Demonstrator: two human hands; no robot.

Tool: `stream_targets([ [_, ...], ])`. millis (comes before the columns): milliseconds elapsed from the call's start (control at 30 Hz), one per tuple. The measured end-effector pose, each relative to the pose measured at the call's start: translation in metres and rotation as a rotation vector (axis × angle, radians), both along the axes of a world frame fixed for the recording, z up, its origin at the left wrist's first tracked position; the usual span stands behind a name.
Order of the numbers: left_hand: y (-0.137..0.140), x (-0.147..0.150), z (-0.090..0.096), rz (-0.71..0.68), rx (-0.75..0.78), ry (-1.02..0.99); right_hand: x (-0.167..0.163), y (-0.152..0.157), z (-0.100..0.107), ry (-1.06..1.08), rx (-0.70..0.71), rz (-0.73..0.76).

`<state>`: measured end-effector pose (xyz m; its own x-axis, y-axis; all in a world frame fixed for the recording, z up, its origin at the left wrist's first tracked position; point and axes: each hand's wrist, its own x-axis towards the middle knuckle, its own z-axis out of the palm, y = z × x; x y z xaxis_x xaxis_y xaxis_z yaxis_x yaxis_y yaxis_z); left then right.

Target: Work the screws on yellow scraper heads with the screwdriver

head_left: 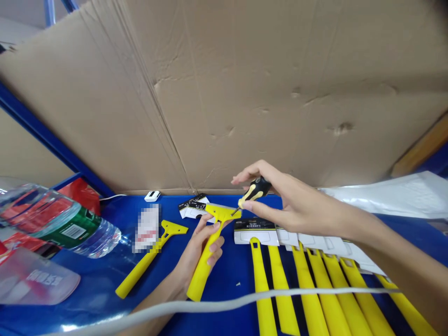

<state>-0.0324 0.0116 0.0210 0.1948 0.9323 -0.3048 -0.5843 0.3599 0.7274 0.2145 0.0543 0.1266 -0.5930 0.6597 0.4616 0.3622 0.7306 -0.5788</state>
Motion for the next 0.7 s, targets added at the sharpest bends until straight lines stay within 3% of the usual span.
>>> stream_targets([
  [233,-0.0018,0.0015,0.0004,-0.009,0.008,0.003,-0.0017,0.0008,-0.0028,0.063,0.05,0.033],
  [467,-0.0043,0.0002,0.0032,-0.03,0.012,-0.029,-0.0004,-0.0038,0.0024,-0.036,0.0,0.089],
  [700,-0.0059,0.0006,0.0024,-0.063,0.028,-0.017,-0.0023,-0.0007,-0.0017,-0.021,0.062,-0.01],
])
